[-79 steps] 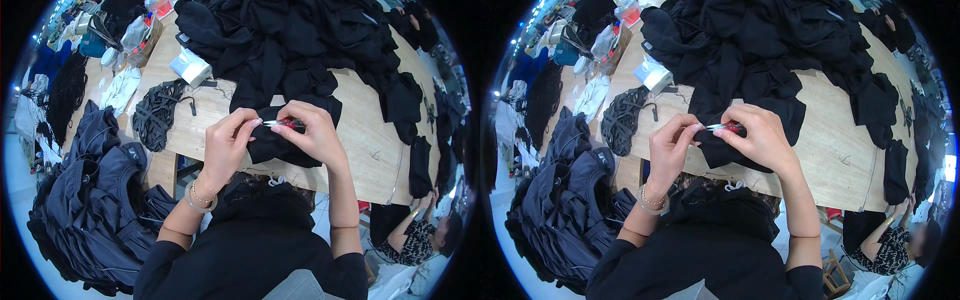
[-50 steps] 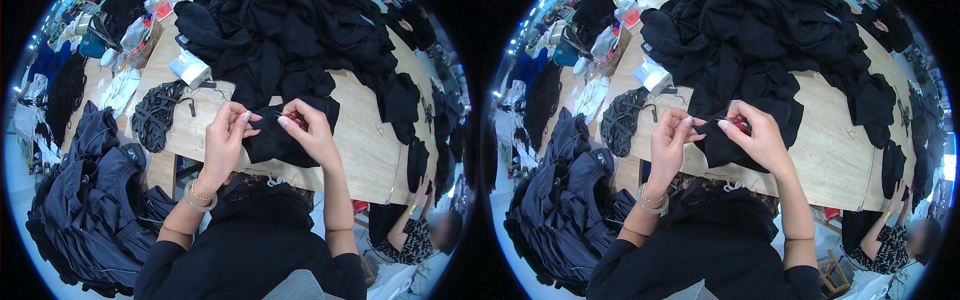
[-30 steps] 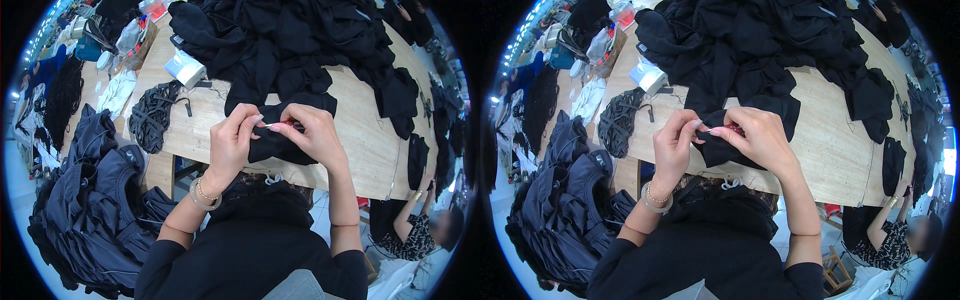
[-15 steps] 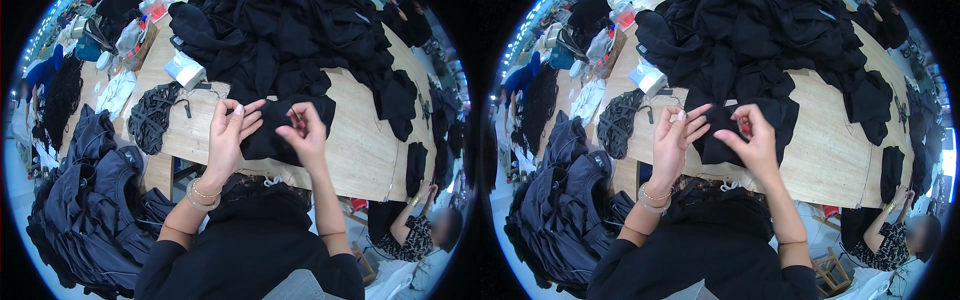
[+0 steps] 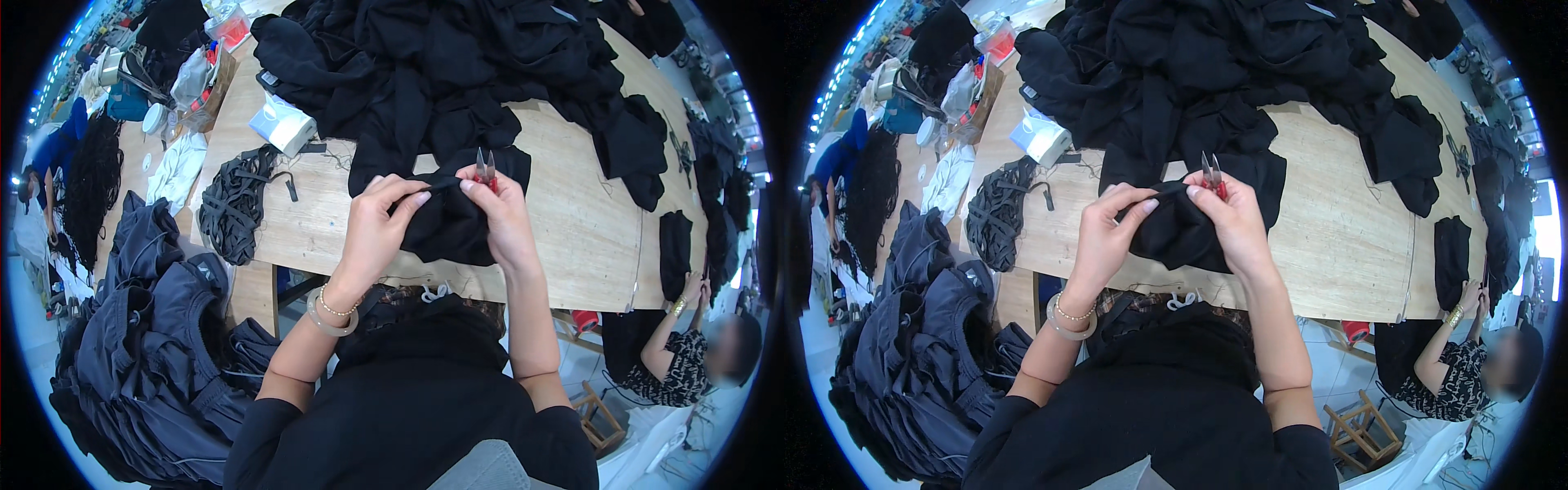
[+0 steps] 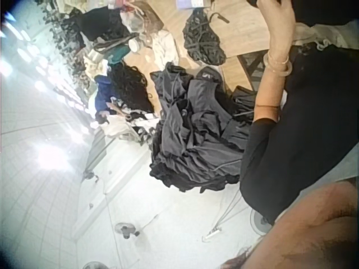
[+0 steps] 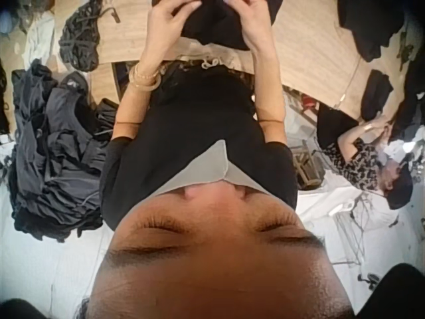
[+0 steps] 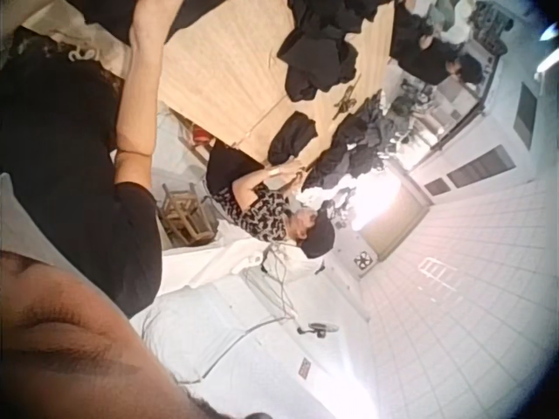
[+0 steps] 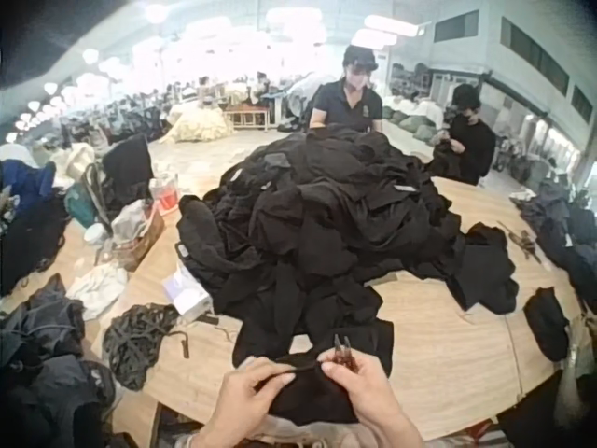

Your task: The person uses small scissors to trim loose threads and fabric edges from black garments on a wooden table. They handle the items one at a time, cutting small bits of thread and fabric, then placing the finished pieces aside.

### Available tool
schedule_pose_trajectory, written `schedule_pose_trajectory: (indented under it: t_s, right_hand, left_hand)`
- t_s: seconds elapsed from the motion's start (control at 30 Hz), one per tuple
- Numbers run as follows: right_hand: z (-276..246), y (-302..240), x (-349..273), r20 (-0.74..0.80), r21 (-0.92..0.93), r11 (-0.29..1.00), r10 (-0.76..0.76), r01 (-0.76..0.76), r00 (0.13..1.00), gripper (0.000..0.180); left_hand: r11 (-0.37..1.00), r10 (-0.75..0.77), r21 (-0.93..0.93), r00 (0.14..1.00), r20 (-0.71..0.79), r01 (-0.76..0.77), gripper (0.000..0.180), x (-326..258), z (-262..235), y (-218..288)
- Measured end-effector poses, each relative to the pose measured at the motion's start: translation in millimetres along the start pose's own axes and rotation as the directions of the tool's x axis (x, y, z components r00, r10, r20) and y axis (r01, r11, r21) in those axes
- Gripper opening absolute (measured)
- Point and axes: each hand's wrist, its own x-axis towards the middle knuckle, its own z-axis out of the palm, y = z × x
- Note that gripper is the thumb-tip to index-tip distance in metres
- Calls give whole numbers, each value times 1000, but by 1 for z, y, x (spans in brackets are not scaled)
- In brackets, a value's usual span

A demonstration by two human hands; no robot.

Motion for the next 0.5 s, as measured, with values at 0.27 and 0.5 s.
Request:
schedule_pose_trajectory:
  t_s: [0.27,0.5]
  right_hand:
    - [-12,-26,4,105,-138,981,150,-135,983,14]
    - [3,-18,-1,136,-536,762,-349,365,927,21]
  left_hand:
    - [626,-168,-718,952,257,304,15,4,-8,-1]
    - [514,-239,-803,949,204,302,10,5,-3,4]
